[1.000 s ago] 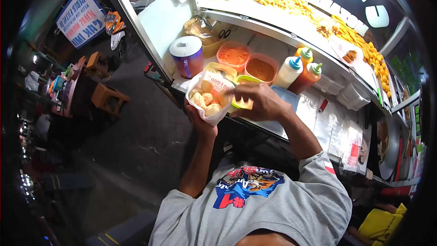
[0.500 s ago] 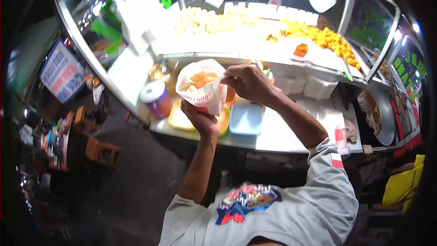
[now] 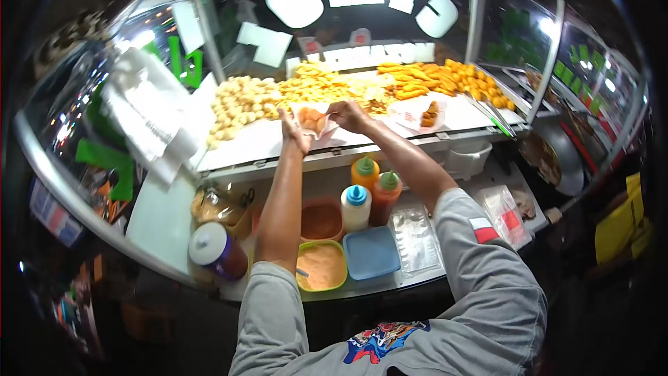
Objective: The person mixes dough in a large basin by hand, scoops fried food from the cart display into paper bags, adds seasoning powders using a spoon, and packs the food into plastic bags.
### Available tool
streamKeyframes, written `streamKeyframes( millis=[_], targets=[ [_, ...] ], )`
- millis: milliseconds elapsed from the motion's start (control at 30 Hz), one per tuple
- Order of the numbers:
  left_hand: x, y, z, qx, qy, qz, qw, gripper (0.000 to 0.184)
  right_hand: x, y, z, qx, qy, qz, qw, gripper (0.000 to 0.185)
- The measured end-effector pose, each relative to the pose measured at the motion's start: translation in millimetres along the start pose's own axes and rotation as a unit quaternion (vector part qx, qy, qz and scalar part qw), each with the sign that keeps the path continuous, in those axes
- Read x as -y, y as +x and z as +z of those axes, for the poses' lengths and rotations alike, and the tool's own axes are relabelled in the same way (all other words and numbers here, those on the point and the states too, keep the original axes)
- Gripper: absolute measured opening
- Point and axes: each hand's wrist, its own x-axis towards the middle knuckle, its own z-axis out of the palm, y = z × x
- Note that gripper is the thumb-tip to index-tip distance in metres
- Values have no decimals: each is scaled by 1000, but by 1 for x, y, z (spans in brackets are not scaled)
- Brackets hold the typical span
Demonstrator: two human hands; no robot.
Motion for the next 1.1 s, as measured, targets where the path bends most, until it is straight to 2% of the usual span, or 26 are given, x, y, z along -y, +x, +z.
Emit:
streamKeyframes(
  millis=[33,100,133,167,200,233,267,300,333,367,433,500,533,567,633,700,733,767,833,867,900,933,967,1033,1067,1100],
  targets=[
    [9,15,-7,-39,41,19,998,80,2,1,-3,6,-14,35,999,15],
    [17,23,-12,13,85,13,996,79,9,2,-18,55,-30,48,997,18],
    [17,12,-2,9,103,9,995,78,0,2,-17,77,-51,45,995,23],
    [15,2,9,4,120,8,993,77,10,-8,-31,41,-86,-43,995,28],
    [22,20,-9,-10,162,24,986,76,18,-13,-53,43,-102,-40,993,25],
    [18,0,6,-50,177,28,983,74,24,-19,-82,47,-117,-38,991,23],
    [18,-3,2,-76,242,60,965,72,29,-37,-119,13,-182,-23,983,14],
    [18,-7,-2,-102,306,93,942,71,21,-59,-159,21,-190,-16,981,6],
    [16,-21,3,-106,295,122,942,66,16,-82,-198,49,-311,20,949,12],
    [18,-31,2,-103,292,156,938,58,3,-108,-220,31,-389,56,919,21],
    [26,-78,21,-54,295,202,933,56,-18,-146,-246,98,-381,98,914,32],
    [50,-139,52,23,233,238,943,46,-69,-171,-236,49,-477,2,878,35],
    [69,-166,59,76,225,241,941,44,-79,-174,-234,54,-480,-2,875,36],
    [86,-190,64,129,221,245,935,44,-80,-169,-236,91,-410,30,907,34],
    [113,-232,71,159,307,272,898,41,-72,-167,-234,64,-472,79,876,30],
    [137,-276,82,151,203,164,954,43,-94,-172,-231,18,-524,50,850,28],
    [149,-290,81,147,234,172,946,43,-99,-176,-233,-19,-502,26,864,28],
    [162,-299,77,133,240,161,948,43,-101,-177,-235,-15,-476,45,878,29],
    [178,-315,75,119,247,125,953,44,-103,-173,-232,28,-385,127,914,31],
    [182,-323,75,115,248,121,954,44,-105,-169,-228,29,-329,166,929,27],
    [184,-330,76,109,249,109,956,44,-108,-169,-218,-51,-292,201,934,17],
    [185,-336,74,104,254,119,954,44,-105,-164,-218,-67,-145,231,960,24],
    [188,-338,73,100,255,127,953,44,-103,-162,-222,-81,1,257,963,33],
    [192,-342,74,84,256,124,955,42,-72,-159,-207,-100,-115,394,906,47],
    [195,-342,75,82,270,128,951,39,-46,-157,-193,-155,-234,425,861,50],
    [196,-343,77,86,271,129,950,38,-45,-156,-189,-124,-193,441,867,46]
  ],
)
